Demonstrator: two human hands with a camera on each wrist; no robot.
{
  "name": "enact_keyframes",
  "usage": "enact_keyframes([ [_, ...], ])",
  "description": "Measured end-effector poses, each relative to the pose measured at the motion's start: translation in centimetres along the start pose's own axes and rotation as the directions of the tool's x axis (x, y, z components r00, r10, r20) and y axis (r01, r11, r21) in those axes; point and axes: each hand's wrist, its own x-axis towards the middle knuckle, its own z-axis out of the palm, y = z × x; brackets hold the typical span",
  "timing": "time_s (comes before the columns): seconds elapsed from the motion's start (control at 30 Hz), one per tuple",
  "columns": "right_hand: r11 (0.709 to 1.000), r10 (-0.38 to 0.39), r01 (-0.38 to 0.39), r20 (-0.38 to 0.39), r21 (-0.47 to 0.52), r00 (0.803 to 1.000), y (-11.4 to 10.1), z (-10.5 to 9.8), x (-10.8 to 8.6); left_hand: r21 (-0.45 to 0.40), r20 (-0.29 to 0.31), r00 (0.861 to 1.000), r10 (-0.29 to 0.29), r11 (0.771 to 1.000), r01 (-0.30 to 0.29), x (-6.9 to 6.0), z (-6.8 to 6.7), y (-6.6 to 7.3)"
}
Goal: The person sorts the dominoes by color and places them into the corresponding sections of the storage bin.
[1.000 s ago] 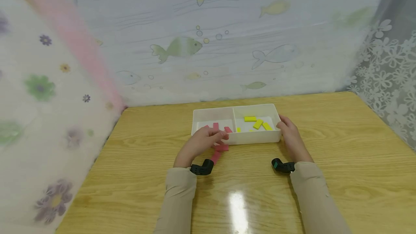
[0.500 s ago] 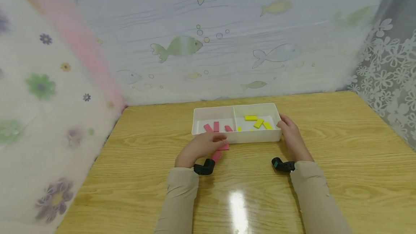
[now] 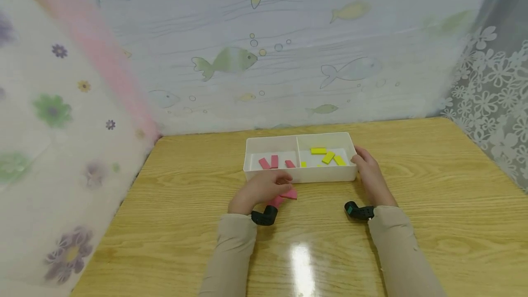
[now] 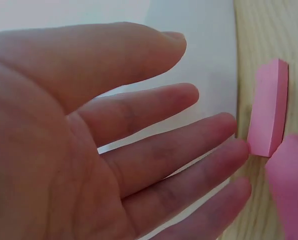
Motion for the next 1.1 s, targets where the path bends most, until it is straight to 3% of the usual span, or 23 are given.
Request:
enact_keyframes([
  [0.2, 1.0, -0.003, 0.003, 0.0, 0.008, 1.0, 0.1, 0.1, 0.1, 0.02, -0.002, 0.999, 0.053, 0.998, -0.053, 0.3, 0.6, 0.7],
  [0.47, 1.0, -0.006, 0.006, -0.001, 0.006, 1.0, 0.1, 0.1, 0.1, 0.169, -0.003, 0.991, 0.131, 0.977, -0.129, 0.8, 1.6, 1.4],
  [0.7, 1.0, -0.009, 0.009, -0.008, 0.003, 1.0, 0.0, 0.1, 0.1, 0.254, 0.004, 0.991, 0.135, 0.958, -0.132, 1.1, 2.3, 2.0],
  [0.83, 1.0, -0.005, 0.005, 0.001, 0.017, 1.0, -0.5, 0.1, -0.2, 0.376, -0.018, 0.988, 0.151, 0.917, -0.133, 1.2, 3.1, 2.5],
  [0.97, 1.0, 0.007, -0.007, 0.006, 0.025, 1.0, -0.7, 0.1, -0.3, 0.464, -0.046, 0.99, 0.133, 0.88, -0.096, 1.1, 4.2, 3.1],
  [1.1, 1.0, 0.007, -0.007, 0.0, 0.02, 1.0, 0.1, -0.1, 0.2, 0.456, -0.059, 0.991, 0.12, 0.886, -0.08, 1.2, 4.7, 3.2],
])
